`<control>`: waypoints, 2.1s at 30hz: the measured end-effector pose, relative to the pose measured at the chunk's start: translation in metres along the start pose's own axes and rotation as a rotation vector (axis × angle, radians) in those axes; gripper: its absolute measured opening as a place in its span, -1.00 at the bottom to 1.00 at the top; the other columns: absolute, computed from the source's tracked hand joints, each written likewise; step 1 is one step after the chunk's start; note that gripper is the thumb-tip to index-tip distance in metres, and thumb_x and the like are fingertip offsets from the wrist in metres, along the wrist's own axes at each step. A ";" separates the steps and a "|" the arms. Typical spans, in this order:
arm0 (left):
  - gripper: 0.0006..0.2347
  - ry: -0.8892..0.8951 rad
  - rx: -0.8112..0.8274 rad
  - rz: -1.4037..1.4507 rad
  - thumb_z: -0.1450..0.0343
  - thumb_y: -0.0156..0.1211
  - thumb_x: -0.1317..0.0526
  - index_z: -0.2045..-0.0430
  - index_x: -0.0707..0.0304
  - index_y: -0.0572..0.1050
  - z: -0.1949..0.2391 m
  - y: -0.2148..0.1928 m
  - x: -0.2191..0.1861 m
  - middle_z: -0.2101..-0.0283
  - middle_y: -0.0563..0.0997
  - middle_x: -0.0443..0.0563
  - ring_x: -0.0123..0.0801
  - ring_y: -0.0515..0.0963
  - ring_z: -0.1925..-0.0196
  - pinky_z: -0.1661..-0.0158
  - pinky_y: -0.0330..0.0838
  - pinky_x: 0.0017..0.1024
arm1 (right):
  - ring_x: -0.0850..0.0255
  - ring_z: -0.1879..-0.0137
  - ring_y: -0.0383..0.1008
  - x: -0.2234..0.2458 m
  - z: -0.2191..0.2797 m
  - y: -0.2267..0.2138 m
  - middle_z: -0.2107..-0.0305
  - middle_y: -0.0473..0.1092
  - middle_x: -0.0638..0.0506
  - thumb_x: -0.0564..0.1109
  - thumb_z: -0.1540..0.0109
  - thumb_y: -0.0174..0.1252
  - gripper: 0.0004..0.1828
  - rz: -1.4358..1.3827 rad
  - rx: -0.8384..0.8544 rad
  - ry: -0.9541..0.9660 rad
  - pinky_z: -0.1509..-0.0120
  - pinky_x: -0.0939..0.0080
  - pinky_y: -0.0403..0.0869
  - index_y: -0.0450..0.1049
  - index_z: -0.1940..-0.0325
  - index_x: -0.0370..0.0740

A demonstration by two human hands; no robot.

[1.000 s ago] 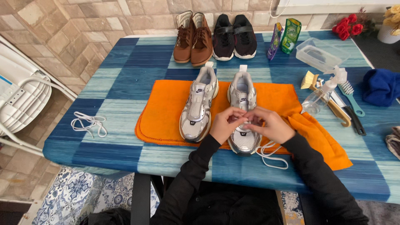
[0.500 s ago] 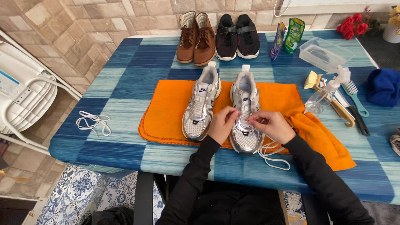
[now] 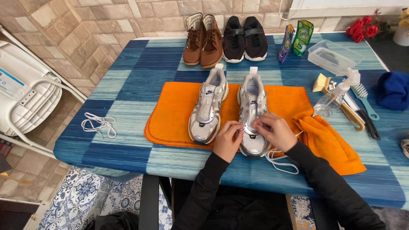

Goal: The person threads white shoelaces through the eyelets of a pair of silver sneakers placed on an orange mat. They pull the laces through each eyelet sequentially, adjust the tension, and tie the laces into a knot.

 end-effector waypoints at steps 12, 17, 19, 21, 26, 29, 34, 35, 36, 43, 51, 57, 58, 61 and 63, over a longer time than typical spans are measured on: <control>-0.91 -0.232 0.094 0.404 -0.34 0.26 0.39 0.33 0.32 0.54 -0.005 0.012 0.039 0.28 0.47 -0.01 -0.35 0.58 0.24 0.24 0.55 -0.53 | 0.09 0.15 0.36 -0.050 0.009 0.028 0.39 0.32 -0.06 -0.17 -0.14 0.21 -0.87 -0.193 -0.048 0.076 -0.05 0.11 0.34 0.62 0.26 -0.13; -0.87 -0.250 0.196 0.456 -0.32 0.29 0.36 0.32 0.26 0.53 -0.019 0.007 0.043 0.29 0.47 -0.06 -0.43 0.57 0.24 0.25 0.55 -0.58 | 0.11 0.15 0.39 -0.053 0.007 0.029 0.39 0.33 -0.06 -0.16 -0.13 0.24 -0.87 -0.237 -0.056 0.103 -0.07 0.13 0.35 0.62 0.25 -0.15; -0.87 -0.242 0.212 0.446 -0.33 0.27 0.37 0.30 0.27 0.51 -0.015 0.007 0.039 0.29 0.47 -0.03 -0.39 0.56 0.22 0.22 0.54 -0.54 | 0.12 0.15 0.39 -0.053 0.010 0.033 0.39 0.33 -0.06 -0.16 -0.13 0.24 -0.86 -0.244 -0.059 0.117 -0.07 0.14 0.34 0.62 0.24 -0.16; -0.87 -0.245 0.229 0.424 -0.35 0.24 0.37 0.27 0.29 0.47 -0.015 0.009 0.039 0.27 0.47 0.00 -0.36 0.57 0.19 0.18 0.54 -0.48 | 0.10 0.14 0.39 -0.054 0.008 0.034 0.38 0.31 -0.08 -0.19 -0.13 0.24 -0.85 -0.277 -0.064 0.122 -0.08 0.11 0.35 0.62 0.23 -0.18; -0.85 -0.278 0.237 0.475 -0.34 0.24 0.38 0.27 0.28 0.45 -0.016 0.017 0.050 0.26 0.51 -0.01 -0.37 0.57 0.17 0.15 0.53 -0.50 | 0.18 0.15 0.36 -0.057 0.008 0.039 0.39 0.27 -0.03 -0.19 -0.12 0.25 -0.84 -0.270 -0.074 0.122 -0.06 0.19 0.32 0.63 0.22 -0.16; -0.85 -0.320 0.233 0.520 -0.32 0.26 0.39 0.29 0.28 0.47 -0.017 0.017 0.049 0.28 0.53 -0.01 -0.41 0.58 0.18 0.15 0.52 -0.55 | 0.21 0.17 0.33 -0.056 0.009 0.037 0.41 0.25 -0.01 -0.17 -0.12 0.26 -0.84 -0.265 -0.082 0.108 -0.02 0.23 0.31 0.63 0.22 -0.13; -0.85 -0.380 0.250 0.572 -0.32 0.28 0.36 0.29 0.26 0.49 -0.019 0.011 0.042 0.32 0.56 0.02 -0.49 0.56 0.22 0.16 0.53 -0.58 | 0.19 0.16 0.32 -0.058 0.010 0.034 0.39 0.27 -0.04 -0.19 -0.13 0.26 -0.86 -0.332 -0.085 0.133 -0.04 0.20 0.30 0.63 0.23 -0.17; -0.86 -0.375 0.237 0.558 -0.32 0.29 0.36 0.31 0.26 0.50 -0.018 0.011 0.042 0.32 0.56 0.02 -0.48 0.57 0.23 0.17 0.53 -0.59 | 0.19 0.16 0.32 -0.058 0.011 0.034 0.39 0.26 -0.04 -0.18 -0.13 0.26 -0.85 -0.330 -0.089 0.131 -0.05 0.20 0.30 0.63 0.23 -0.16; -0.87 -0.370 0.223 0.544 -0.31 0.30 0.36 0.33 0.26 0.51 -0.018 0.010 0.042 0.32 0.57 0.02 -0.47 0.59 0.23 0.19 0.53 -0.60 | 0.18 0.16 0.32 -0.059 0.011 0.035 0.39 0.26 -0.04 -0.18 -0.13 0.26 -0.85 -0.328 -0.093 0.127 -0.05 0.20 0.30 0.63 0.22 -0.16; -0.80 -0.159 0.185 0.341 -0.28 0.37 0.24 0.49 0.24 0.40 -0.020 0.007 0.026 0.40 0.44 -0.04 -0.42 0.56 0.34 0.32 0.53 -0.58 | 0.02 0.11 0.38 -0.013 0.010 0.010 0.33 0.32 -0.03 -0.15 -0.10 0.28 -0.88 -0.052 -0.129 0.054 -0.04 0.06 0.38 0.60 0.27 -0.07; -0.60 -0.222 0.383 -0.250 -0.34 0.04 -0.11 0.72 0.23 0.25 -0.053 0.018 -0.003 0.52 0.46 0.19 0.14 0.58 0.37 0.31 0.46 -0.04 | 0.03 0.12 0.42 -0.034 0.006 0.020 0.38 0.39 0.05 -0.13 -0.12 0.21 -0.94 0.165 -0.099 -0.118 0.01 0.12 0.44 0.48 0.35 -0.10; -0.70 -0.328 0.581 -0.429 -0.29 0.01 0.02 0.60 0.35 0.41 -0.061 0.026 0.004 0.43 0.55 0.30 0.23 0.61 0.30 0.29 0.49 -0.03 | -0.01 0.15 0.43 -0.018 0.007 0.014 0.42 0.39 -0.01 -0.16 -0.12 0.21 -0.93 0.193 -0.086 -0.083 0.06 0.08 0.46 0.46 0.36 -0.16; -0.70 -0.325 0.583 -0.430 -0.29 0.01 0.02 0.60 0.35 0.41 -0.058 0.027 0.007 0.43 0.55 0.30 0.23 0.61 0.30 0.29 0.49 -0.03 | -0.01 0.15 0.43 -0.019 0.007 0.014 0.42 0.39 -0.01 -0.16 -0.12 0.21 -0.93 0.192 -0.090 -0.081 0.06 0.08 0.46 0.46 0.36 -0.16; -0.70 -0.291 0.562 -0.345 -0.30 -0.03 0.05 0.60 0.38 0.44 -0.055 0.030 0.014 0.46 0.55 0.32 0.27 0.59 0.30 0.29 0.47 -0.02 | 0.02 0.14 0.44 -0.020 0.006 0.012 0.41 0.39 0.02 -0.16 -0.12 0.21 -0.93 0.186 -0.105 -0.058 0.06 0.10 0.46 0.47 0.35 -0.15; -0.73 -0.348 0.545 -0.160 -0.34 -0.07 0.10 0.58 0.37 0.43 -0.046 0.029 0.021 0.48 0.54 0.32 0.24 0.57 0.24 0.25 0.45 -0.06 | 0.05 0.17 0.44 -0.016 0.007 0.013 0.41 0.38 0.03 -0.15 -0.13 0.20 -0.94 0.179 -0.121 -0.073 0.08 0.12 0.46 0.47 0.34 -0.14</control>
Point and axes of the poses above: each hand's wrist, its own z-axis away from the middle knuckle, its own y-axis out of the palm, x = y × z, the point moved 4 cm from there along -z, towards the middle knuckle
